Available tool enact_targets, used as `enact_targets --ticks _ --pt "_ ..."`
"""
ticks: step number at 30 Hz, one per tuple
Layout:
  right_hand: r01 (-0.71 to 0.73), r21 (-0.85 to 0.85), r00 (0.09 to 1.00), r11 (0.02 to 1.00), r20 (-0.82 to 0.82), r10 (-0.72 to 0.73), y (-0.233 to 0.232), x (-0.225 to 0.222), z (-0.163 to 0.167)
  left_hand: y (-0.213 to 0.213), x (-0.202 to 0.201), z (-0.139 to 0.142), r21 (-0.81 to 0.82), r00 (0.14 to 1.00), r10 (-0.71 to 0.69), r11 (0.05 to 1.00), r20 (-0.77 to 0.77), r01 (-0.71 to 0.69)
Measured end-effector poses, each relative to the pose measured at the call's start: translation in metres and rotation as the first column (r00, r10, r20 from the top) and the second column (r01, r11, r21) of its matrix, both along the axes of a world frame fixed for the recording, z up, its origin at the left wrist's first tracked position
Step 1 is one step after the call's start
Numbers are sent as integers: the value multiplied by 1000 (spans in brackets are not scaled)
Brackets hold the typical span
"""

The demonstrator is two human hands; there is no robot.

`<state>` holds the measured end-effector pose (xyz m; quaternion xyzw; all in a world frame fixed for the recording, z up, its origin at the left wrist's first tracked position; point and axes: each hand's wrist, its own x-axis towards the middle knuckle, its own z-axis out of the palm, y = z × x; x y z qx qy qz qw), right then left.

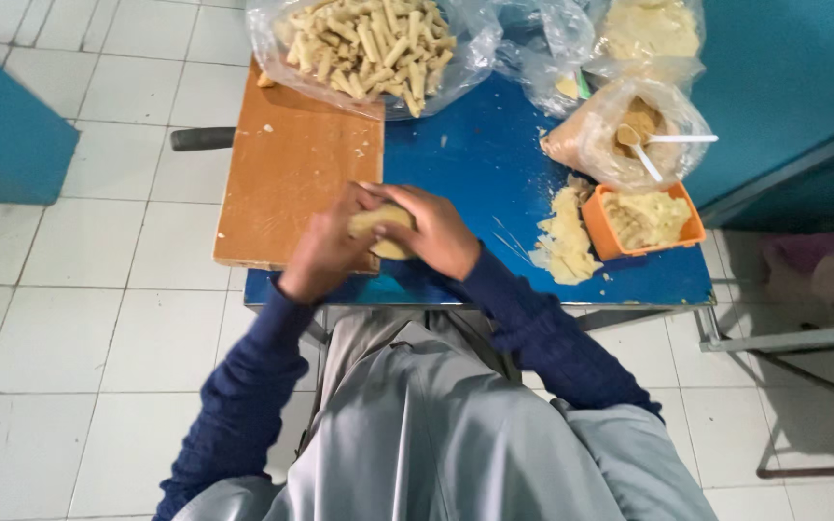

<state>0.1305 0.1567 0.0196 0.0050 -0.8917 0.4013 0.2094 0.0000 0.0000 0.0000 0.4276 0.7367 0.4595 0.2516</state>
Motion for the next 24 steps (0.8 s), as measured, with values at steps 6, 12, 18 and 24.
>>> enact_targets --ticks 6,12,18,24 --pt "464 334 865 820 29 -501 44 111 -15 2 65 12 427 936 11 892 -352 150" --pt "584 282 805 761 -83 -587 76 157 11 38 101 -18 353 960 -231 922 160 163" --pt "264 174 955 949 -182 -233 48 108 9 78 122 -49 585 438 -483 801 758 -130" --pt "433 176 891 884 -231 -391 17 101 17 73 112 -55 532 515 -346 802 784 -271"
